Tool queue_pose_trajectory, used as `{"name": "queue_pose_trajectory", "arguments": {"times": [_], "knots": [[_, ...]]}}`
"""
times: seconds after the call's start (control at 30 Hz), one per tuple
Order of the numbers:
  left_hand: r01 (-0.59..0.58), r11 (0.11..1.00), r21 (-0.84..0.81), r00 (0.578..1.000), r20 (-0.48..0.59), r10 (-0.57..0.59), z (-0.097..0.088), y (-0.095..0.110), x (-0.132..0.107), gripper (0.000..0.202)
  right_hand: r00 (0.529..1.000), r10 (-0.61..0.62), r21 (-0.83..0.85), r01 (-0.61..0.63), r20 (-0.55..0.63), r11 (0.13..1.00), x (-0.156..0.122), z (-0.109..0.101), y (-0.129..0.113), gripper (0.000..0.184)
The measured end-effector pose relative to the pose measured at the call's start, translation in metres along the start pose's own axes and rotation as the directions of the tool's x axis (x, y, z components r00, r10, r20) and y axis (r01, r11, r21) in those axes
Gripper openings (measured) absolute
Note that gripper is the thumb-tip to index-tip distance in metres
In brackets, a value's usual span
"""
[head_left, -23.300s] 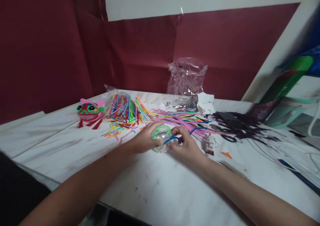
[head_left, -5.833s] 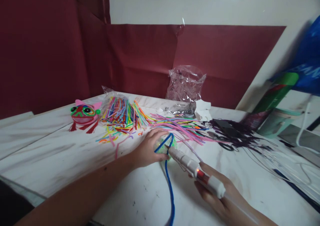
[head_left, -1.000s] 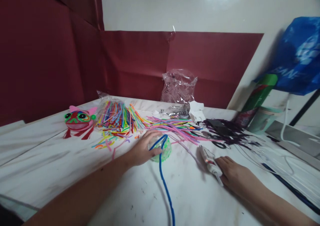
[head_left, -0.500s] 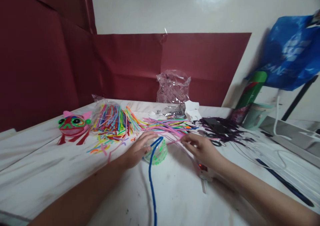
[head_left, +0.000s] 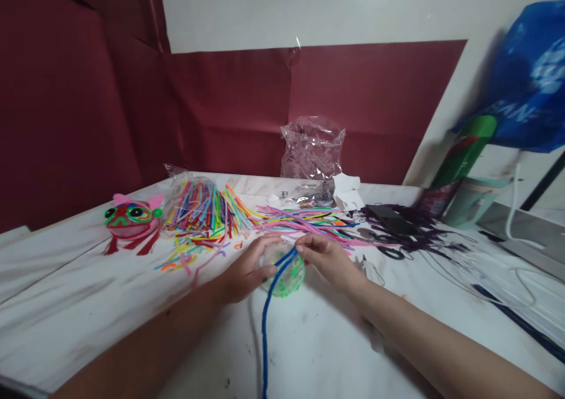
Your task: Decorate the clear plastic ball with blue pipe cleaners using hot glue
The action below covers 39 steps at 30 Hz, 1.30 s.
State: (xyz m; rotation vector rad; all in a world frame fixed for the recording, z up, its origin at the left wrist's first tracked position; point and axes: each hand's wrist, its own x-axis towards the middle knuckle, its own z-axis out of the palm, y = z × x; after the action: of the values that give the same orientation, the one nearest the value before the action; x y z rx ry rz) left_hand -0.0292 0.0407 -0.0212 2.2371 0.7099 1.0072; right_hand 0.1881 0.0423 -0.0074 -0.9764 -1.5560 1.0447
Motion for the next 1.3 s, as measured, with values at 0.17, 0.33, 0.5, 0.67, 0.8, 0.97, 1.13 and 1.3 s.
{"name": "queue_pose_trajectory", "arguments": {"times": [0.17,0.33,0.5,0.67,0.8,0.97,1.13,1.3], "knots": [[-0.032,0.999,0.000,0.999,0.001,0.032,0.001,-0.003,0.001,0.056,0.999,0.016,0.042,-0.014,-0.039,0.999,0.000,0.004,0.003,0.043],[-0.019,1.000,0.001,1.000,0.003,0.019,0.001,-0.002,0.000,0.057,0.998,0.015,0.049,-0.012,-0.063,0.999,-0.001,0.006,0.004,0.046],[0.008,1.000,-0.025,1.000,0.006,-0.008,0.001,-0.004,0.000,0.060,0.999,0.007,0.033,-0.005,-0.046,0.999,-0.003,0.007,-0.001,0.043],[0.093,0.991,-0.101,0.996,0.012,-0.092,0.001,-0.002,-0.001,0.062,0.999,-0.016,-0.019,0.015,-0.049,1.000,-0.005,0.010,-0.002,0.039],[0.103,0.993,-0.053,0.995,0.006,-0.103,0.003,0.005,-0.001,0.067,0.997,-0.048,-0.065,0.044,-0.058,0.997,-0.006,0.011,-0.001,0.039],[0.099,0.995,0.012,0.995,-0.009,-0.099,0.004,0.008,0.000,0.065,0.996,-0.064,-0.085,0.059,-0.058,0.995,-0.006,0.010,-0.001,0.038],[0.057,0.998,0.008,0.998,-0.005,-0.056,0.002,0.010,0.000,0.063,0.997,-0.061,-0.102,0.056,-0.047,0.993,-0.006,0.010,-0.004,0.038],[0.019,1.000,-0.013,1.000,-0.003,-0.019,0.002,0.010,-0.001,0.066,0.999,-0.028,-0.099,0.024,-0.041,0.995,-0.008,0.010,-0.008,0.037]]}}
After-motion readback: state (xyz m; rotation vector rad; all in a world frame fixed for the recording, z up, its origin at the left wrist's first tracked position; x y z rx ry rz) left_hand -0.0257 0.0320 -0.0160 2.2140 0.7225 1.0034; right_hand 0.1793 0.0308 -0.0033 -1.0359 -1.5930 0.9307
